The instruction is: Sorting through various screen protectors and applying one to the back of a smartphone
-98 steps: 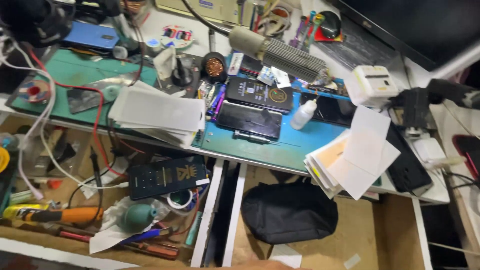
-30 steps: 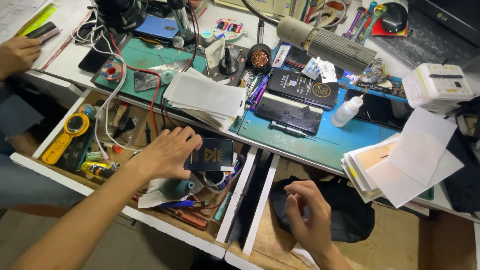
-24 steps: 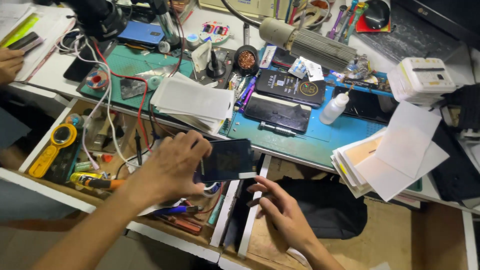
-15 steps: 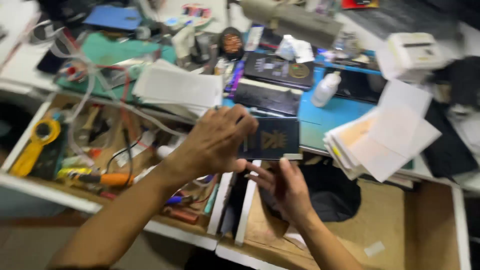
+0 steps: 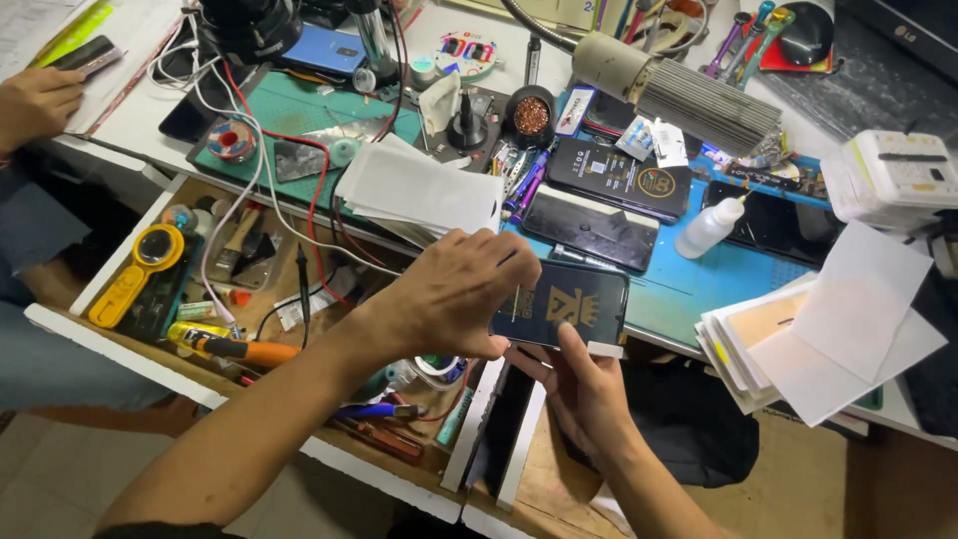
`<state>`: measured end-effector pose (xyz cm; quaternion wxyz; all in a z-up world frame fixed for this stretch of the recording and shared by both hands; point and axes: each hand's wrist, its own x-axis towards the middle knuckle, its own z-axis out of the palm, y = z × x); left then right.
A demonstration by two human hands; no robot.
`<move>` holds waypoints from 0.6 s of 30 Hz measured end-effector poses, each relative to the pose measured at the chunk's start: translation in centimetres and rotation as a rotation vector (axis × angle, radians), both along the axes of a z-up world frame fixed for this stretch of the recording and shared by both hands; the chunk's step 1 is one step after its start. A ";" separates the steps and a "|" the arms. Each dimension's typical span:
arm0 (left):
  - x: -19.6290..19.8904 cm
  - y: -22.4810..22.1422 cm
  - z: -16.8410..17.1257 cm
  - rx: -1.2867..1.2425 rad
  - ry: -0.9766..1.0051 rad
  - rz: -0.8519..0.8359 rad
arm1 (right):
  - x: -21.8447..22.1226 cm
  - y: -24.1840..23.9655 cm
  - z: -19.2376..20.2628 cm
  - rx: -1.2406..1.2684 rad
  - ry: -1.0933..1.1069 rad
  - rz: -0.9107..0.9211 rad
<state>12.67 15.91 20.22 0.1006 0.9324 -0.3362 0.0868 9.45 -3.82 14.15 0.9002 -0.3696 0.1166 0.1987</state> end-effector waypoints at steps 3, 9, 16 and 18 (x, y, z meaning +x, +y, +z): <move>0.0 1.7 1.2 -0.105 0.005 -0.048 | 0.9 1.9 -1.0 0.117 -0.096 0.033; -2.3 12.0 1.9 -0.354 0.124 0.210 | 2.2 4.0 -2.9 0.189 -0.139 0.028; -4.3 14.8 -2.2 -0.433 0.025 0.233 | 2.3 5.5 -3.5 0.162 -0.160 0.078; -4.6 14.4 -2.1 -0.464 0.006 0.221 | 2.3 5.5 -4.0 0.154 -0.173 0.090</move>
